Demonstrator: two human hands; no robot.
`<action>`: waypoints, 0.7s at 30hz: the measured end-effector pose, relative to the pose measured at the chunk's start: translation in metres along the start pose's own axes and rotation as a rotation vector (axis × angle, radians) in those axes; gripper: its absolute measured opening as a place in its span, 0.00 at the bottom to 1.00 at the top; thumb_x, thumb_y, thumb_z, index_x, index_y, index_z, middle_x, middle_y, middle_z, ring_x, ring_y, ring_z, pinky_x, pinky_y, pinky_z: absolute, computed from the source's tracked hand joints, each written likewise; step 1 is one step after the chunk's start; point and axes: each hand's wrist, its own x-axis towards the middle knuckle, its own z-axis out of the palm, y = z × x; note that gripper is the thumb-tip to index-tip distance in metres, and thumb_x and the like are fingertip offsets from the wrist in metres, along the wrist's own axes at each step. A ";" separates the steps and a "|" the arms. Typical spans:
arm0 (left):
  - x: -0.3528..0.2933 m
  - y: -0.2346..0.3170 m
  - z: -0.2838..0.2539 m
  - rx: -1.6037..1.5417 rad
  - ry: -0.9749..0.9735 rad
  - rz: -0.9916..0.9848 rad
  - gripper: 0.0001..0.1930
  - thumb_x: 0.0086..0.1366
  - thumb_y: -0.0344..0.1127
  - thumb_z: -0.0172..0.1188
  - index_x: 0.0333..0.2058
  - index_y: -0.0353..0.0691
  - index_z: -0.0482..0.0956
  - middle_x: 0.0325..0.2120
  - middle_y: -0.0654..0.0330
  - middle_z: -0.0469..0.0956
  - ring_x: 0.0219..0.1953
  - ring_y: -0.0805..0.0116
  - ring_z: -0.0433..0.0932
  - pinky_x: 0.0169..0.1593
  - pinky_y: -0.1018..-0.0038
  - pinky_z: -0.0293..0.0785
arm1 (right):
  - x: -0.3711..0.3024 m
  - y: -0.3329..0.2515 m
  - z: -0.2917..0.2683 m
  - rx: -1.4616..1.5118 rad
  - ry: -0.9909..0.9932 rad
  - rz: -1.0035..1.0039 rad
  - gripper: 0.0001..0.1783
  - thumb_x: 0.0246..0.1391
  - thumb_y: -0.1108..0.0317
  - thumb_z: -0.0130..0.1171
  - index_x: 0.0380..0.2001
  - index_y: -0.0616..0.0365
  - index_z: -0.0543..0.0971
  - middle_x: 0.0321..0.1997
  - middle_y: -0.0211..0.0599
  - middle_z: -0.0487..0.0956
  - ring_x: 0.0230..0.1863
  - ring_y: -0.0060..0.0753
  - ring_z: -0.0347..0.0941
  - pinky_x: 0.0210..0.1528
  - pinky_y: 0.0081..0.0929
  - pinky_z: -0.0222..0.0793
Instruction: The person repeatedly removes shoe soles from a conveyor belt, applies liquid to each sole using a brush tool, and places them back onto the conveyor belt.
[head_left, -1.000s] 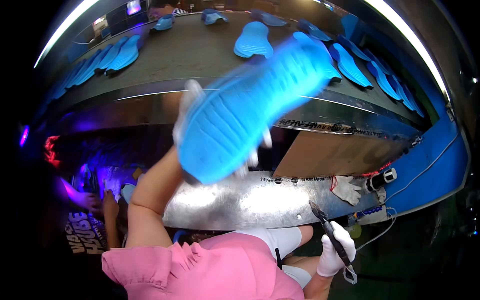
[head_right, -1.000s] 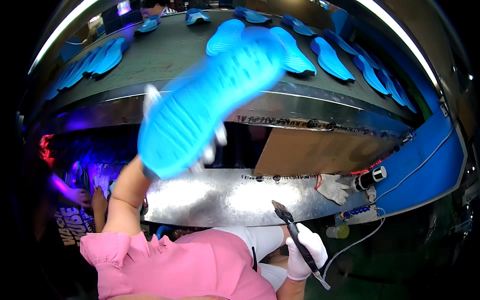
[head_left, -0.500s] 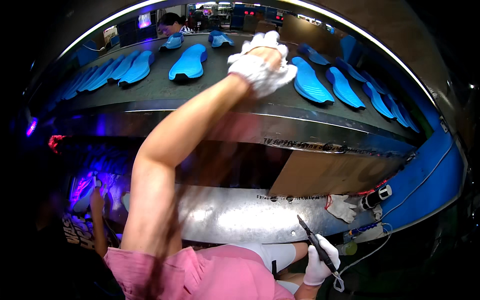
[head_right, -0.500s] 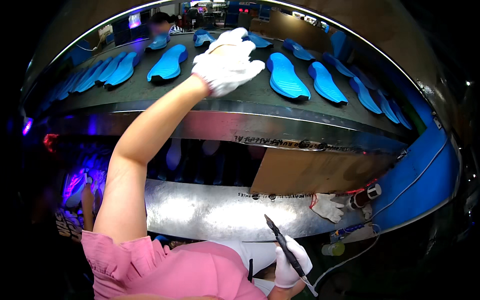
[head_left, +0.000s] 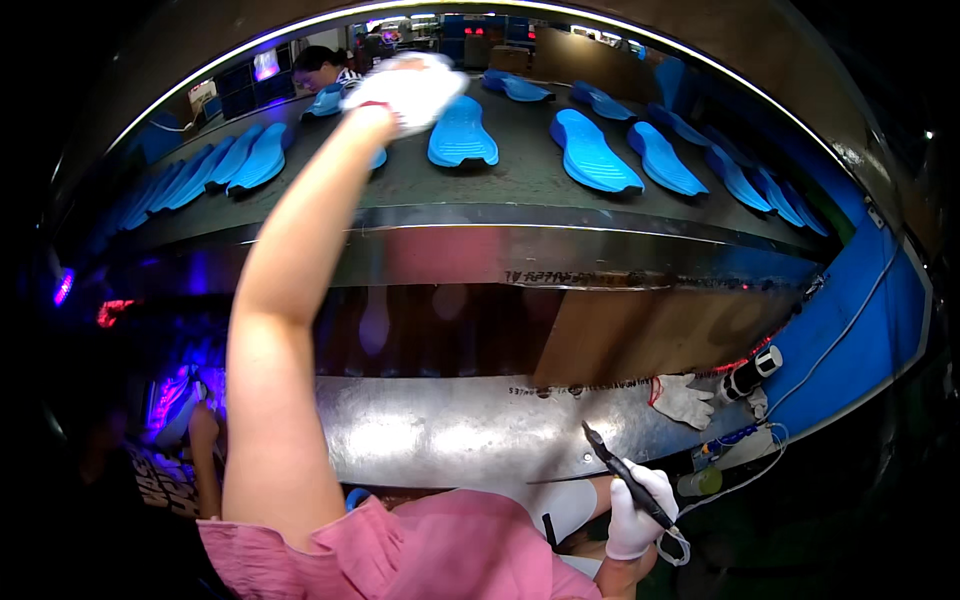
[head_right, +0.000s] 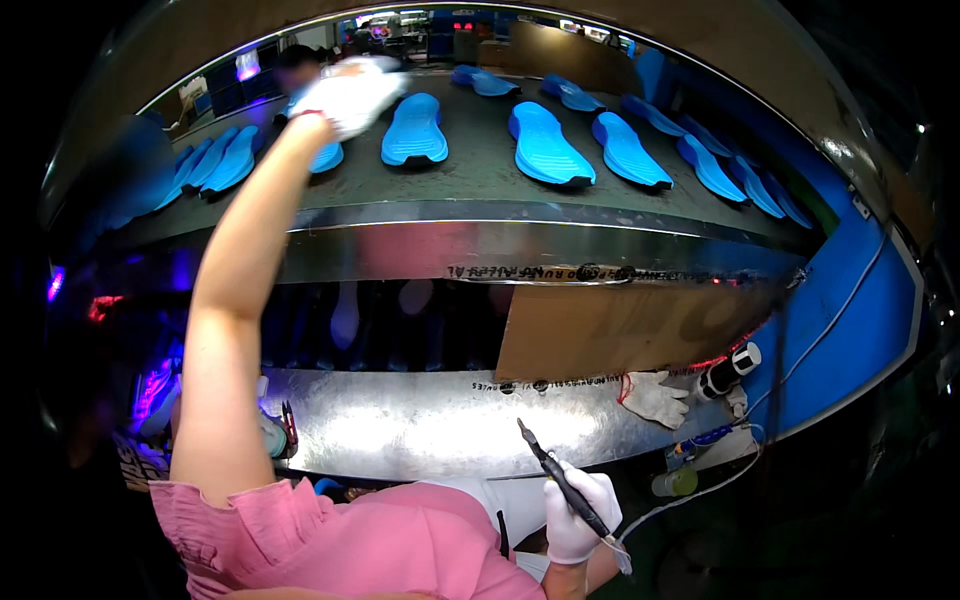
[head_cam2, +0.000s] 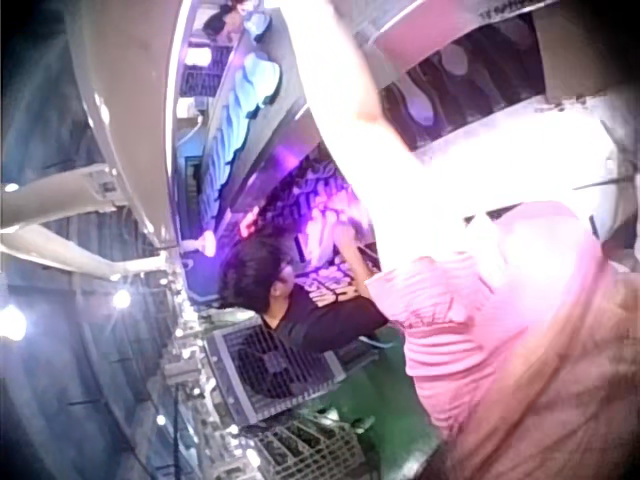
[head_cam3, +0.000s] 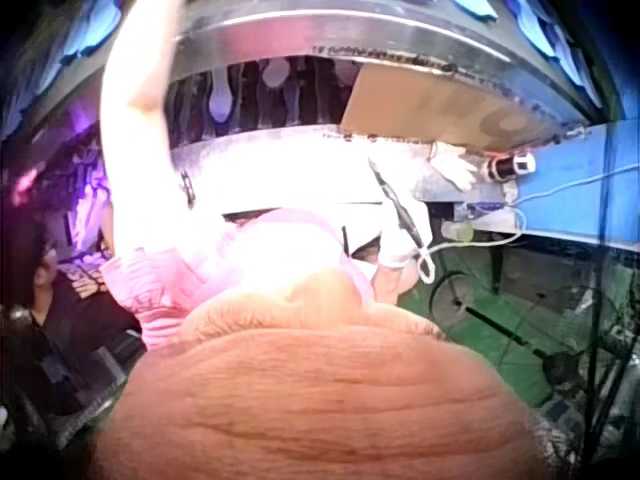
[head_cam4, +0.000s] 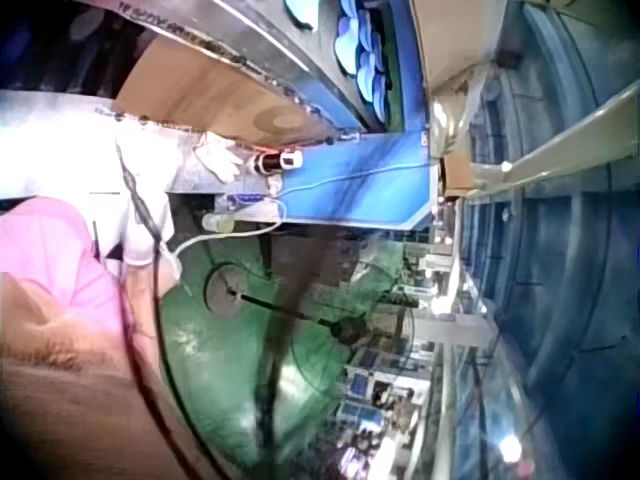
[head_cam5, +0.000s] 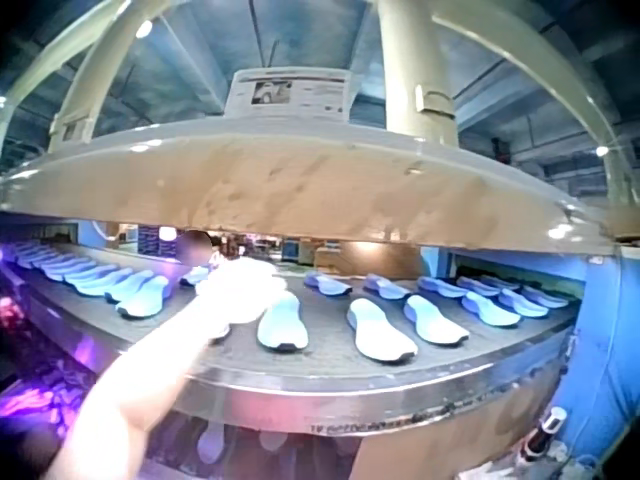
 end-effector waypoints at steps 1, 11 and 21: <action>-0.004 -0.073 0.014 0.194 0.251 0.093 0.24 0.67 0.52 0.45 0.37 0.38 0.82 0.38 0.47 0.82 0.38 0.52 0.80 0.44 0.60 0.75 | -0.002 0.000 0.004 0.067 0.015 0.023 0.15 0.42 0.80 0.68 0.36 0.63 0.78 0.33 0.44 0.82 0.30 0.33 0.78 0.36 0.25 0.74; -0.162 -0.200 -0.003 0.414 -0.119 -0.638 0.15 0.65 0.35 0.56 0.48 0.37 0.76 0.49 0.44 0.77 0.52 0.46 0.76 0.53 0.58 0.72 | 0.003 -0.001 0.009 0.062 -0.058 0.198 0.13 0.41 0.80 0.69 0.34 0.65 0.80 0.31 0.41 0.81 0.30 0.31 0.79 0.34 0.23 0.74; -0.214 0.016 0.033 -0.833 1.045 -0.015 0.08 0.56 0.16 0.60 0.36 0.30 0.80 0.37 0.51 0.79 0.36 0.60 0.82 0.44 0.65 0.81 | -0.011 0.021 0.004 0.348 0.373 0.489 0.16 0.58 0.67 0.63 0.45 0.66 0.74 0.39 0.42 0.81 0.19 0.14 0.70 0.22 0.09 0.67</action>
